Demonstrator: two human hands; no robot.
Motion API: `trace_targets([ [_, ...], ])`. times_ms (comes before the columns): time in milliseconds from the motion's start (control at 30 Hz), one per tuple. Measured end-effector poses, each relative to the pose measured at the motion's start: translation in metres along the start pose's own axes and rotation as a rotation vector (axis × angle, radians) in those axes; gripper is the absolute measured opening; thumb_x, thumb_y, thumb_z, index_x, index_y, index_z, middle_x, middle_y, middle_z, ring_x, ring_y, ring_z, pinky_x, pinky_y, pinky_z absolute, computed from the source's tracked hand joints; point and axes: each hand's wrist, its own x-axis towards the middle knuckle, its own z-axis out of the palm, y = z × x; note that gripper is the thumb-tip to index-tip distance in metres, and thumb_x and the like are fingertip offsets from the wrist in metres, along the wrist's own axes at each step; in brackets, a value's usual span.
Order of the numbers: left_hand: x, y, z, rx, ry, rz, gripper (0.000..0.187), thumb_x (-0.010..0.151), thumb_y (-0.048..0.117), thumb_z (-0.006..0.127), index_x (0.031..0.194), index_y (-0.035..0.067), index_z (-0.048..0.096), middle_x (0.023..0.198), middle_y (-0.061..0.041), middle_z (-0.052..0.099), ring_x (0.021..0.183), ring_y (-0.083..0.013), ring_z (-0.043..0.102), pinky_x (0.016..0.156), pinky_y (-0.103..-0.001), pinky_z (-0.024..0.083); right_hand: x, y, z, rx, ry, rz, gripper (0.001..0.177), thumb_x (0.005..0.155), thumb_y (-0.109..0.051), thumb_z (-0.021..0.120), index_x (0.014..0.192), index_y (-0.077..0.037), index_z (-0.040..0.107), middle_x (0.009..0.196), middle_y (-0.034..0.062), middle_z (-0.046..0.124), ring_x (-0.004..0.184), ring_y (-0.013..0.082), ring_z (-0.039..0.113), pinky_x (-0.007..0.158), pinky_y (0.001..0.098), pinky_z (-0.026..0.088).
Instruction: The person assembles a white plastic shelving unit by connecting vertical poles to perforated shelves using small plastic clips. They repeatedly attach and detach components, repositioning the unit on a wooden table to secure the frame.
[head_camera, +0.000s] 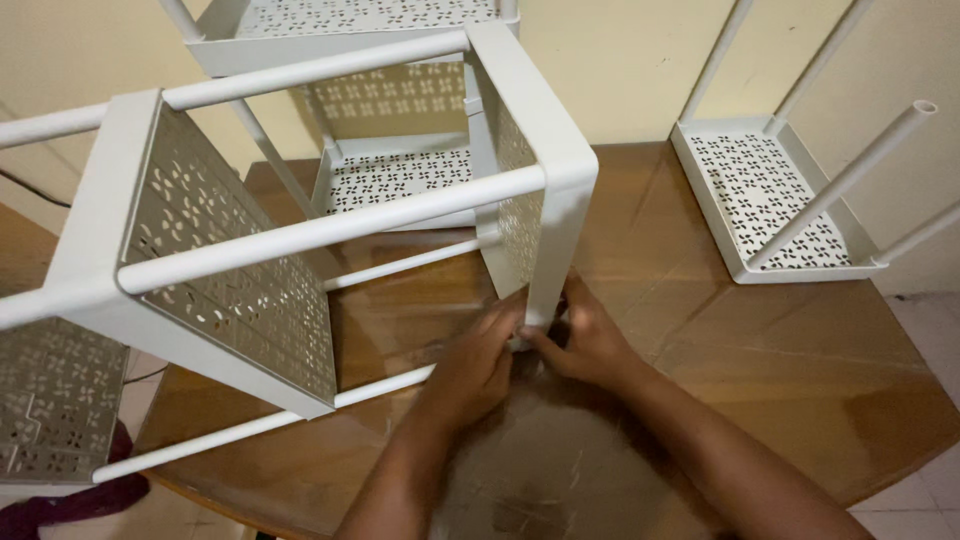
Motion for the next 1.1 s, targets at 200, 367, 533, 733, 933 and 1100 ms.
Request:
trace_targets([
  [200,-0.003,-0.007,-0.006,0.235,-0.011,-0.01,0.056,0.086,0.008,0.063,0.141,0.009,0.054,0.141,-0.016,0.061,0.134,-0.0368,0.053,0.116,-0.05,0.035,-0.003,0.003,0.012,-0.231,-0.014,0.33,0.077,0.076,-0.033,0.084,0.133,0.002,0.046,0.104,0.0189,0.068,0.082,0.0297,0.072,0.071,0.042,0.06],
  [367,-0.002,-0.016,-0.007,0.407,-0.092,-0.06,0.057,0.08,0.028,0.078,0.131,0.008,0.059,0.14,-0.013,0.058,0.133,-0.0346,0.049,0.114,-0.052,0.033,-0.014,0.026,0.011,-0.314,0.098,0.43,0.069,0.073,-0.037,0.085,0.122,-0.001,0.053,0.089,0.0136,0.072,0.072,0.0255,0.074,0.067,0.0376,0.061],
  [533,-0.005,-0.016,0.003,0.53,-0.199,-0.139,0.05,0.085,0.026,0.073,0.132,0.014,0.062,0.143,-0.005,0.057,0.138,-0.0299,0.045,0.115,-0.051,0.031,-0.018,0.041,-0.011,-0.244,0.4,0.158,0.064,0.076,-0.021,0.08,0.127,0.002,0.049,0.097,0.0164,0.067,0.084,0.0281,0.07,0.076,0.0392,0.058],
  [733,-0.002,-0.023,0.02,0.618,-0.234,-0.037,0.064,0.076,0.003,0.067,0.138,0.021,0.062,0.144,0.001,0.057,0.135,-0.0393,0.041,0.112,-0.053,0.03,-0.014,0.058,-0.052,-0.249,0.639,0.007,0.082,0.073,-0.005,0.068,0.146,0.006,0.033,0.128,0.0188,0.049,0.12,0.0318,0.056,0.108,0.0462,0.051],
  [933,0.001,-0.032,0.044,0.304,-0.222,-0.001,0.041,0.094,0.013,0.062,0.135,0.016,0.062,0.147,-0.001,0.056,0.14,-0.0346,0.043,0.111,-0.052,0.038,-0.009,0.079,-0.071,-0.337,0.881,-0.241,0.083,0.076,-0.005,0.059,0.151,-0.006,0.023,0.13,0.0084,0.032,0.127,0.019,0.04,0.104,0.0397,0.045],
  [1100,0.013,-0.033,0.048,0.44,-0.186,0.089,0.035,0.095,0.018,0.063,0.13,0.019,0.067,0.139,0.0,0.062,0.134,-0.0294,0.049,0.115,-0.059,0.032,-0.007,0.061,-0.082,-0.569,1.045,-0.483,0.068,0.08,-0.013,0.065,0.14,-0.013,0.033,0.13,0.0103,0.034,0.119,0.0225,0.042,0.093,0.0412,0.053],
])
